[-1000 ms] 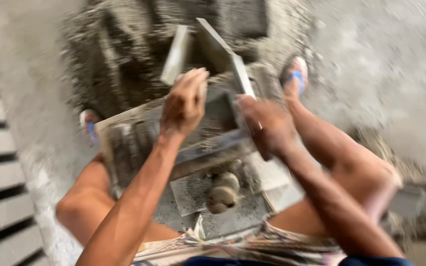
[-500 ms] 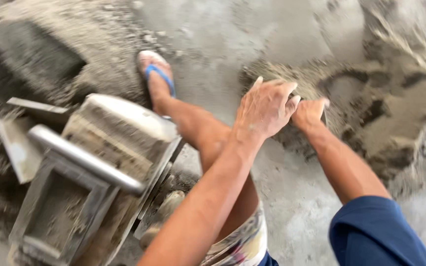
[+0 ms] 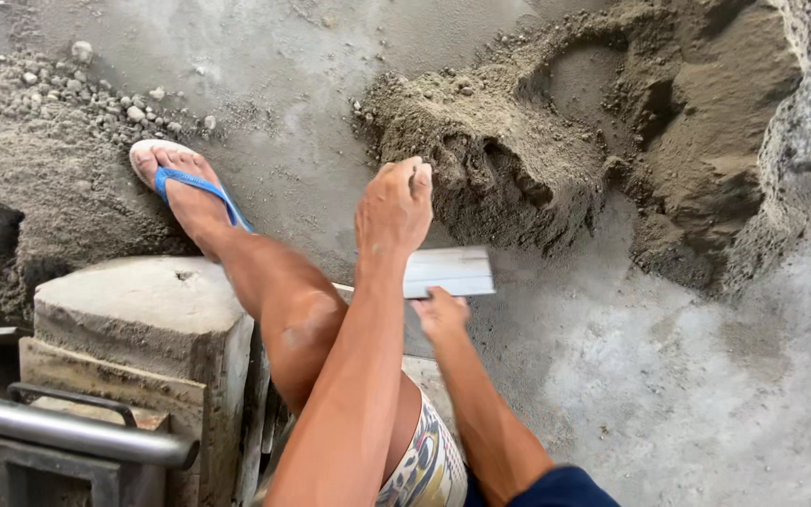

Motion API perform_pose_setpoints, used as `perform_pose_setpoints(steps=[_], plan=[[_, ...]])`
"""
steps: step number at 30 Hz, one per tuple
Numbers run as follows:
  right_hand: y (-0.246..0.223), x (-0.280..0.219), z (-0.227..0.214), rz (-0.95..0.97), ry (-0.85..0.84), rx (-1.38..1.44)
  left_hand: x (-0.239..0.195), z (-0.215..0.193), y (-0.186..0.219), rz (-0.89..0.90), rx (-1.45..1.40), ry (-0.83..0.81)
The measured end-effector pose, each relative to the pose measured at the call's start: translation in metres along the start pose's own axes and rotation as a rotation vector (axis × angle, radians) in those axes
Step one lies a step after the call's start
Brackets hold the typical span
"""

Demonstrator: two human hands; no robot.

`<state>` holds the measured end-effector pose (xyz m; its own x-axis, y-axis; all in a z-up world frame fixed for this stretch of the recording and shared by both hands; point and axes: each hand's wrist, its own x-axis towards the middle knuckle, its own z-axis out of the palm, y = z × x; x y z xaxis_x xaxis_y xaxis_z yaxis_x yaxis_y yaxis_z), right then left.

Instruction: The person scoops wet concrete into a rectangular metal mold using a trowel, then uses a flat metal bar to level and compact the mixture. Afterward, they flip the mold to release the formed brick and stack it with others nearby.

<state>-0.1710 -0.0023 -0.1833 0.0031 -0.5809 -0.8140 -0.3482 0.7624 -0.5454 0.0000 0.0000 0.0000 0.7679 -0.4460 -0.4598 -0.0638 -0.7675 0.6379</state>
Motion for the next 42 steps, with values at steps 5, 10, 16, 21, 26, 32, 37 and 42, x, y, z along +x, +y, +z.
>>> perform_pose_setpoints(steps=[5, 10, 16, 21, 26, 32, 37, 42], plan=[[-0.003, 0.062, 0.060, 0.397, 0.102, 0.400, 0.001, -0.002, -0.005, 0.041, -0.014, 0.105], [-0.009, 0.087, 0.052, 0.323, 0.108, 0.780, -0.004, -0.010, 0.006, 0.073, -0.090, 0.157], [-0.026, 0.076, 0.017, 0.183, 0.001, 0.726, -0.018, -0.015, 0.012, 0.241, -0.198, 0.270], [-0.128, 0.001, 0.016, -0.076, -0.173, 0.572, -0.027, -0.047, 0.022, 0.355, -0.276, 0.430], [-0.203, -0.110, 0.039, -0.352, -0.434, 0.300, -0.061, -0.121, 0.004, 0.429, -0.316, 0.612], [-0.189, -0.216, 0.085, -0.440, -0.758, 0.174, -0.137, -0.196, -0.106, 0.353, -0.141, 0.975], [-0.098, -0.334, 0.090, -0.347, -0.966, -0.015, -0.260, -0.219, -0.242, 0.106, -0.063, 1.158], [0.029, -0.368, 0.087, -0.311, -1.063, -0.096, -0.348, -0.164, -0.342, -0.276, -0.046, 1.240]])
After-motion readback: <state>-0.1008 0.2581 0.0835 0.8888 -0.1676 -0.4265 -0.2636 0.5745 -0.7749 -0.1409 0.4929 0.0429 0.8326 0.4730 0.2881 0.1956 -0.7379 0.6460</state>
